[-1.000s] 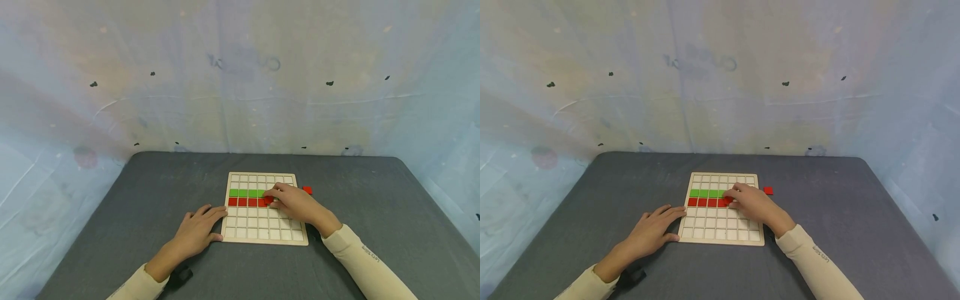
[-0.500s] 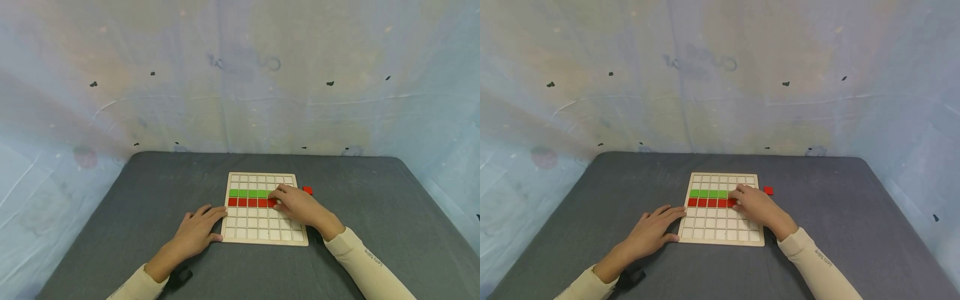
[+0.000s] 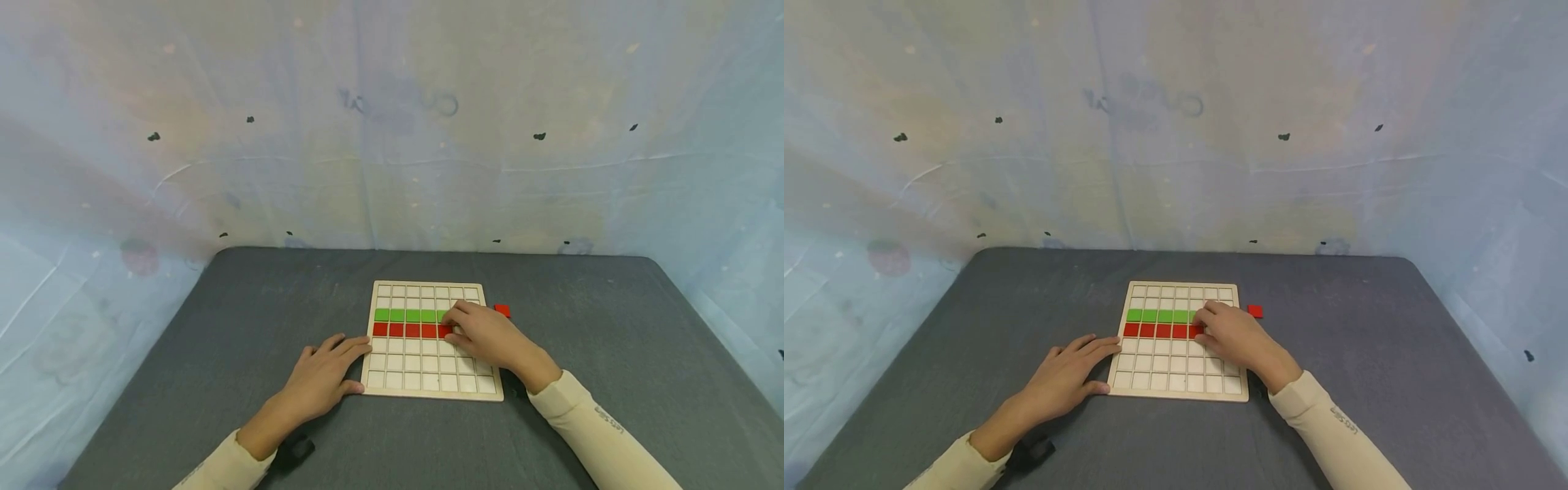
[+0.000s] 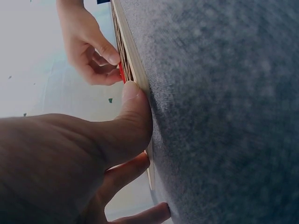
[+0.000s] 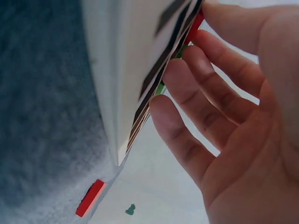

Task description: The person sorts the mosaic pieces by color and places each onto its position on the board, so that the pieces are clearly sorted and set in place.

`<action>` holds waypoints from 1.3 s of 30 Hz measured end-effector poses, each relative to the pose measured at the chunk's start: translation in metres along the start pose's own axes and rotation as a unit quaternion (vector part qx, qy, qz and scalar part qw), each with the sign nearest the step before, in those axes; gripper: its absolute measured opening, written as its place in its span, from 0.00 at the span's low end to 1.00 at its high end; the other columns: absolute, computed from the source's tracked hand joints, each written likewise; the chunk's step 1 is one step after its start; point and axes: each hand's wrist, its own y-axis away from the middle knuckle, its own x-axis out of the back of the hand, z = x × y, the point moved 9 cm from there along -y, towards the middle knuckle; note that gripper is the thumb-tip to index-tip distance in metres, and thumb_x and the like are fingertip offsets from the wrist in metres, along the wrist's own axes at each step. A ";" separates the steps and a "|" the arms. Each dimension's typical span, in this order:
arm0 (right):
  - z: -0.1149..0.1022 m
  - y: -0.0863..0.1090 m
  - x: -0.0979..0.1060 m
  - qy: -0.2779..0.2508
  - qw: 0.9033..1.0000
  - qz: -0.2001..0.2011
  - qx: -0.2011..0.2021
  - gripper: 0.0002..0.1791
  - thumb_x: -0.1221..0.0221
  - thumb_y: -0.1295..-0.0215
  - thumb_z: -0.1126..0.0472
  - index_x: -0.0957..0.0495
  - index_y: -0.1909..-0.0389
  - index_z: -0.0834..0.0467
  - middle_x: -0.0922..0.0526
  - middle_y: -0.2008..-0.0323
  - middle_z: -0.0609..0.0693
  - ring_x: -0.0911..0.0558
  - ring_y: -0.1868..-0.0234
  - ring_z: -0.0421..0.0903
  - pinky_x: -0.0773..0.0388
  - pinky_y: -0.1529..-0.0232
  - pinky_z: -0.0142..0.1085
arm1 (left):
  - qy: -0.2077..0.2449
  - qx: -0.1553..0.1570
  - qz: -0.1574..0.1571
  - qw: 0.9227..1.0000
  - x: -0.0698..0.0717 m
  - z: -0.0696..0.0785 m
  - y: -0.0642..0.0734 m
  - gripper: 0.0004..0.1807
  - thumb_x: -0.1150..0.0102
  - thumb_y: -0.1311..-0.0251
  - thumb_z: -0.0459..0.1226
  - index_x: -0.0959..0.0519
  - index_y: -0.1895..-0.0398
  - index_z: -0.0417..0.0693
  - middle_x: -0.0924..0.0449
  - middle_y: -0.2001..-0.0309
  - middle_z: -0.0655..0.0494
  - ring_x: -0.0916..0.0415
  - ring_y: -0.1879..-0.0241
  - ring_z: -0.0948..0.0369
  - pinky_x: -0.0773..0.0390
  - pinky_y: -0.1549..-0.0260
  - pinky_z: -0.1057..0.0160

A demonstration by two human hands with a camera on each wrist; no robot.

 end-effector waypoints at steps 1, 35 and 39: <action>-0.001 -0.001 0.000 0.000 1.000 0.003 0.000 0.12 0.34 0.35 0.52 0.18 0.54 0.50 0.20 0.60 0.43 0.23 0.67 0.35 0.24 0.64 0.30 | 0.000 0.000 0.000 1.000 0.000 0.000 0.000 0.36 0.32 0.44 0.51 0.29 0.31 0.59 0.34 0.27 0.61 0.37 0.29 0.46 0.31 0.47 0.36; 0.099 0.039 0.024 0.028 0.996 -0.004 -0.084 0.20 0.37 0.32 0.55 0.22 0.40 0.54 0.21 0.47 0.53 0.20 0.51 0.51 0.21 0.54 0.49 | -0.003 0.004 -0.008 1.000 -0.001 -0.001 0.000 0.35 0.33 0.43 0.51 0.29 0.30 0.59 0.34 0.27 0.61 0.38 0.28 0.46 0.32 0.46 0.36; 0.104 0.044 0.022 0.021 0.995 -0.016 -0.093 0.21 0.38 0.31 0.55 0.22 0.39 0.54 0.21 0.47 0.55 0.20 0.49 0.53 0.21 0.52 0.52 | -0.001 0.005 -0.008 1.000 -0.002 -0.001 -0.001 0.36 0.33 0.43 0.51 0.29 0.30 0.59 0.34 0.27 0.62 0.38 0.28 0.46 0.32 0.45 0.36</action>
